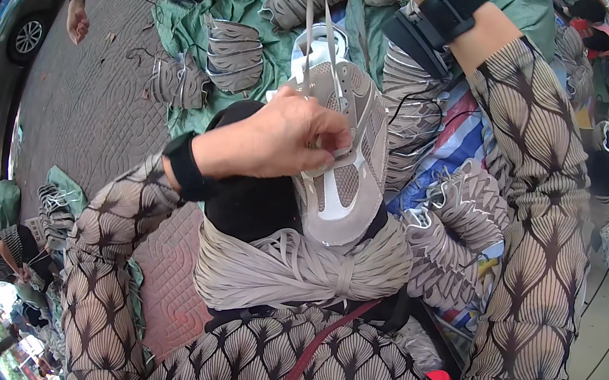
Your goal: The person is lacing a white Reebok sneaker with beige shoelaces. They thread the laces through the eyelets, pull them tight, and tie a knot at the top. The task is performed while sitting on the ground with stacks of similar shoes nearby.
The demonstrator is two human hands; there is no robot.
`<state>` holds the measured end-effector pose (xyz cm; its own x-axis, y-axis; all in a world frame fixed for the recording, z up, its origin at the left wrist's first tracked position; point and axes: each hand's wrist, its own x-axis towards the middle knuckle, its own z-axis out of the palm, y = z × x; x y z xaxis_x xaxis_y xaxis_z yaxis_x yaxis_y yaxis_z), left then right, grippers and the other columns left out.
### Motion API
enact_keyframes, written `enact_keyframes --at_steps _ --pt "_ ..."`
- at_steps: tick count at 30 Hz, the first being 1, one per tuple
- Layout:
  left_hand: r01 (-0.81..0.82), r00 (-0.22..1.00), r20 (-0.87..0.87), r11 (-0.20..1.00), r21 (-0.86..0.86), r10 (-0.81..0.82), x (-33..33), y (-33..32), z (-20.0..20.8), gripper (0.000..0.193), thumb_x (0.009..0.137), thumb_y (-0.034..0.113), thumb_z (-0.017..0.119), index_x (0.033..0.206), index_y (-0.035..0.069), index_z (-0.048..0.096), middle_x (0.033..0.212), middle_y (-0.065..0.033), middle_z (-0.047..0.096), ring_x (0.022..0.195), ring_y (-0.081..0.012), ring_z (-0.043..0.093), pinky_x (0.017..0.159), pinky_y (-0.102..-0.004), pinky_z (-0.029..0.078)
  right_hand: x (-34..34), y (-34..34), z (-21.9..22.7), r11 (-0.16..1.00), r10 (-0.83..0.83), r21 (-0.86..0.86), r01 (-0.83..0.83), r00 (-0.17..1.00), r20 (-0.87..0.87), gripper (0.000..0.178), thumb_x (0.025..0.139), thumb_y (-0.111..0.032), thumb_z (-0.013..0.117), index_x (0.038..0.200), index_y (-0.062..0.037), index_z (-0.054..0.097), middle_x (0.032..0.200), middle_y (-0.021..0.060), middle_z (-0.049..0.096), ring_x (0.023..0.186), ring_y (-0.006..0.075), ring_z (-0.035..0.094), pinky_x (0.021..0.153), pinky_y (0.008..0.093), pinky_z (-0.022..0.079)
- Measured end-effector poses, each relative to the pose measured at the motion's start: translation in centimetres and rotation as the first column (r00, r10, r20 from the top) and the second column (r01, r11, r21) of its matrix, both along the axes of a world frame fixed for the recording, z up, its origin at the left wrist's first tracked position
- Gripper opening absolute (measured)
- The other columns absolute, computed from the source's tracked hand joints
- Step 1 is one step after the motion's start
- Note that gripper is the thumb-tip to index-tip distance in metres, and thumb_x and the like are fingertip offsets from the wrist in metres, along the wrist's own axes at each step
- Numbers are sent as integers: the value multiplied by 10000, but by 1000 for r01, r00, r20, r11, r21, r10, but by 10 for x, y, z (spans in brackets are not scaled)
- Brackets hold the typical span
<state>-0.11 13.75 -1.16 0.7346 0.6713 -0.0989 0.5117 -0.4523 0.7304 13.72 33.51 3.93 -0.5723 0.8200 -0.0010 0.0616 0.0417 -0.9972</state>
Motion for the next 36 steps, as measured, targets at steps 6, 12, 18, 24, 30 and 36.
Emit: enact_keyframes --at_steps 6,12,18,24,30,36 --pt "-412 889 317 881 234 331 -12 -18 -9 281 772 61 714 1043 72 642 902 -82 656 840 -271 626 805 -381 472 -13 31 -14 802 40 589 -99 993 113 363 1051 -283 443 911 -5 629 740 79 682 650 142 664 636 261 546" --pt "-517 796 260 837 -179 547 -32 9 -13 286 943 276 612 1010 -2 627 1011 -118 607 931 -229 596 838 -325 475 -25 35 -14 885 80 455 -96 995 54 362 1050 -287 445 905 -11 628 781 71 692 720 137 680 655 270 547" --pt "-72 685 508 742 -667 523 -18 35 -24 367 1032 310 475 855 41 650 1052 -75 640 1034 -168 563 955 -313 423 -35 19 4 962 113 189 -198 917 382 310 1018 -272 506 952 6 628 836 122 690 710 180 692 622 319 578" --pt "177 253 720 700 -692 647 -43 61 -10 334 1065 325 380 907 86 552 914 -49 590 1130 -277 583 1041 -392 382 18 -43 52 894 15 245 -376 569 822 299 983 -265 521 984 1 659 818 49 685 636 100 656 582 232 530" --pt "167 214 816 803 -572 537 -35 56 47 314 1031 278 508 1058 -17 610 981 -93 646 911 -162 608 779 -292 492 7 -157 -6 917 341 -285 -280 921 191 342 1028 -288 493 1119 -5 663 1015 100 691 943 154 666 853 305 536" --pt "-255 268 660 712 -654 702 -102 19 72 409 1005 260 567 1318 -2 549 832 30 496 843 -90 588 855 -263 480 113 -130 20 893 -121 -392 -223 718 -685 224 1003 -64 485 794 -118 421 689 -25 334 621 100 422 934 371 451"
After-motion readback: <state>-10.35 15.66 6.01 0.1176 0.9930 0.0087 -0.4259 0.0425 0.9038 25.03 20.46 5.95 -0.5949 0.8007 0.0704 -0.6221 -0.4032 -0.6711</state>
